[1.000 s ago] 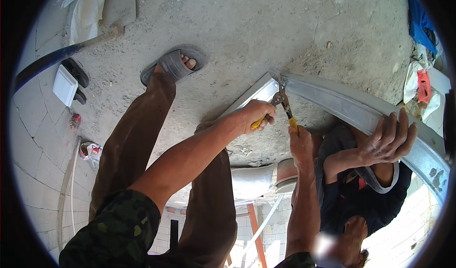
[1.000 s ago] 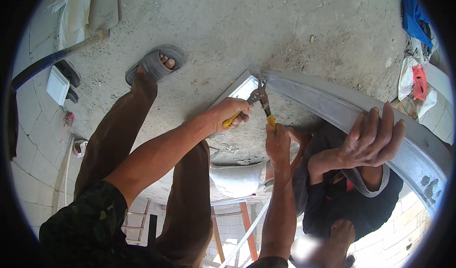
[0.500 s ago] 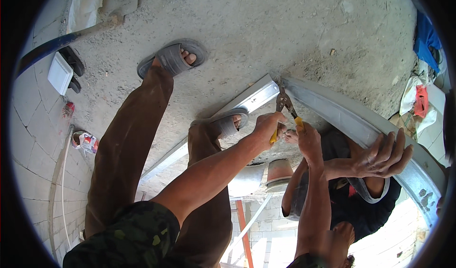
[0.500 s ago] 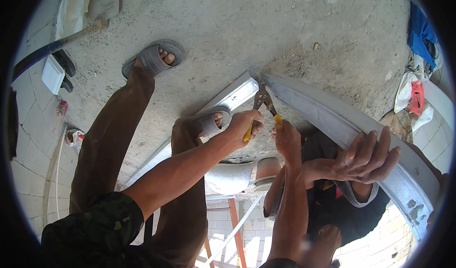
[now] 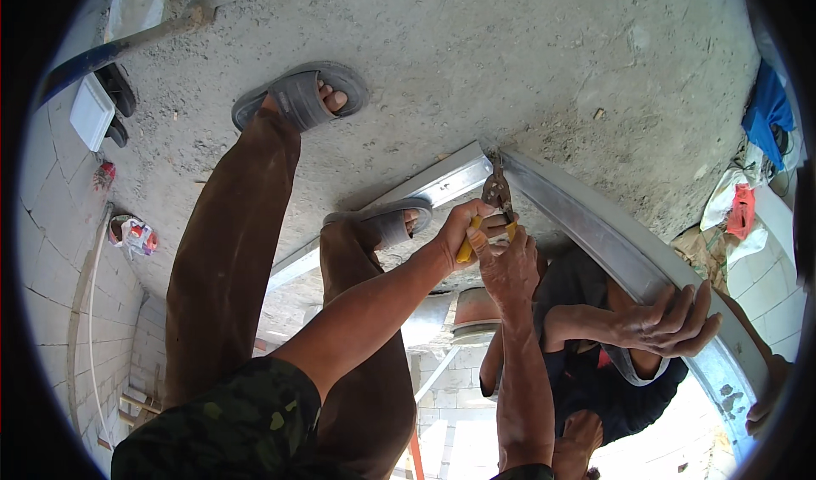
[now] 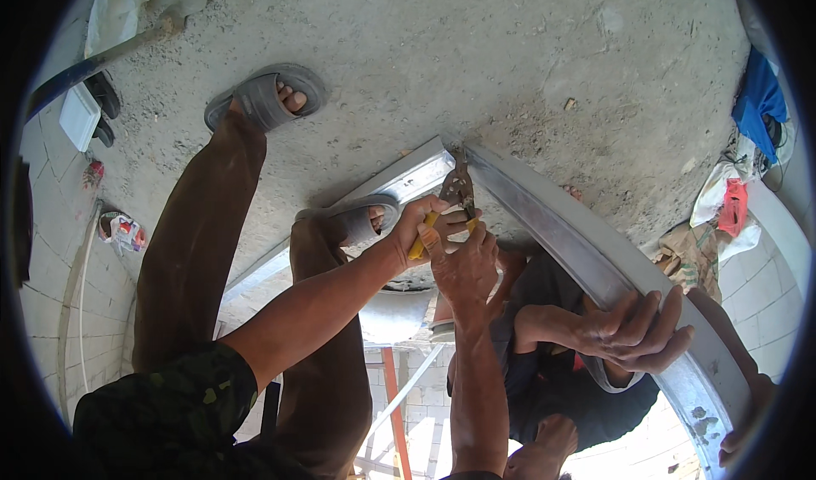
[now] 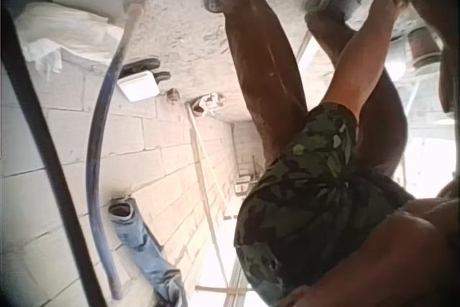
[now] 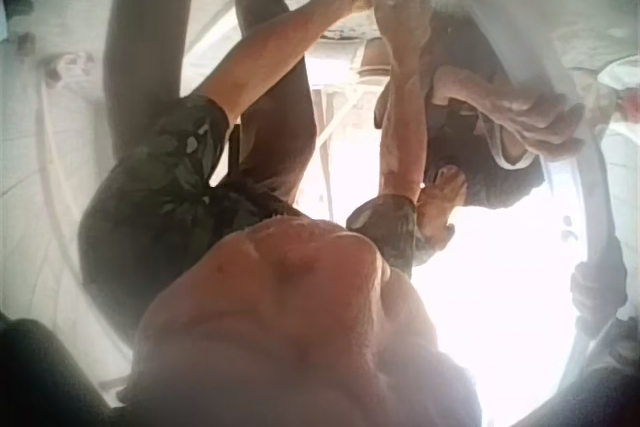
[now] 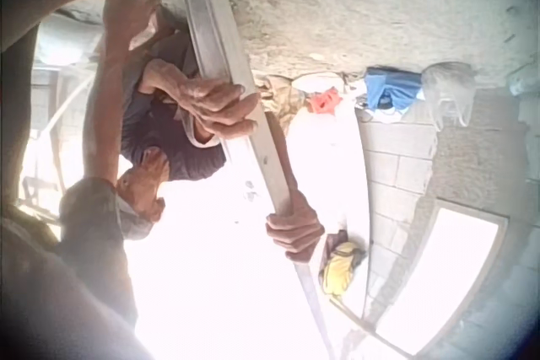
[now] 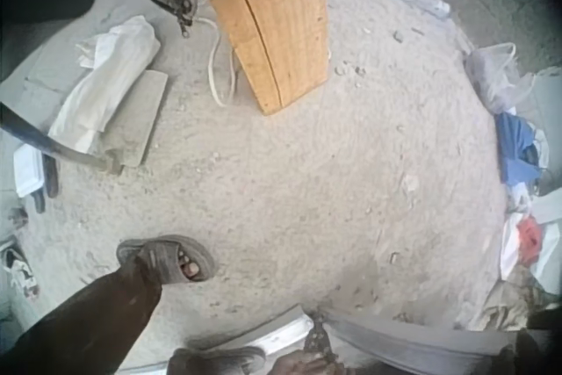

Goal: The person cuts a metal beam using tin snips while another person assists by holding the beam, and then moves the cut sections to another part of the floor.

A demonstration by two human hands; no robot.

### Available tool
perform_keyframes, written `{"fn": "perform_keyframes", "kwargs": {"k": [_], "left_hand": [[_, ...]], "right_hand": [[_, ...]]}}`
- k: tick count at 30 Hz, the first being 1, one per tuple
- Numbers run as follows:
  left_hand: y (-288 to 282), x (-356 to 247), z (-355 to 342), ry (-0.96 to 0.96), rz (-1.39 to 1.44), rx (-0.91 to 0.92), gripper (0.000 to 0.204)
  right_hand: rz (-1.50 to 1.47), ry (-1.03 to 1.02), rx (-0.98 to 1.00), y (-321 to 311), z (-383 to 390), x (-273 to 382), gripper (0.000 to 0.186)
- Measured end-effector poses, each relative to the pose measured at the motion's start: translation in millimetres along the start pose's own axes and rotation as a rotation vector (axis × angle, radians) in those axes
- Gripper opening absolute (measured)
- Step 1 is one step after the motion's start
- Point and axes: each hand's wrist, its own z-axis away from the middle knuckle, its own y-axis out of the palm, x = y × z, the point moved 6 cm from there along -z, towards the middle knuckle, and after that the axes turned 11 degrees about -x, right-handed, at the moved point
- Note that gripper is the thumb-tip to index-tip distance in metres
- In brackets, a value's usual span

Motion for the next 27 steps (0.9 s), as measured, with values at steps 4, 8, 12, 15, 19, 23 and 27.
{"fn": "perform_keyframes", "kwargs": {"k": [4,8,12,15,19,23,27], "left_hand": [[11.2,16.6,-8.2,-0.071,0.114,-0.001,0.046],[13.5,26.9,-24.9,-0.020,0.204,-0.007,0.041],[11.6,24.5,-28.8,0.183,0.175,-0.154,0.037],[1.8,21.3,-35.9,0.261,0.132,-0.236,0.033],[16.2,27.6,-25.0,0.167,0.112,-0.170,0.036],[25.9,21.4,-18.6,0.122,0.096,-0.068,0.038],[23.5,18.3,-14.7,0.269,0.080,-0.199,0.036]], "right_hand": [[0.010,0.080,0.036,-8.2,-17.4,-9.2,0.086],[0.028,0.050,0.113,-11.9,-27.6,-18.9,0.077],[-0.008,-0.085,0.160,-18.4,-28.7,-18.5,0.081],[-0.215,-0.192,0.332,-26.1,-33.0,-14.5,0.079],[-0.199,-0.063,0.653,-28.6,-38.3,-7.9,0.076],[-0.021,-0.046,0.628,-17.1,-36.5,-17.8,0.078],[0.230,0.092,0.324,-8.3,-35.4,-29.5,0.083]]}}
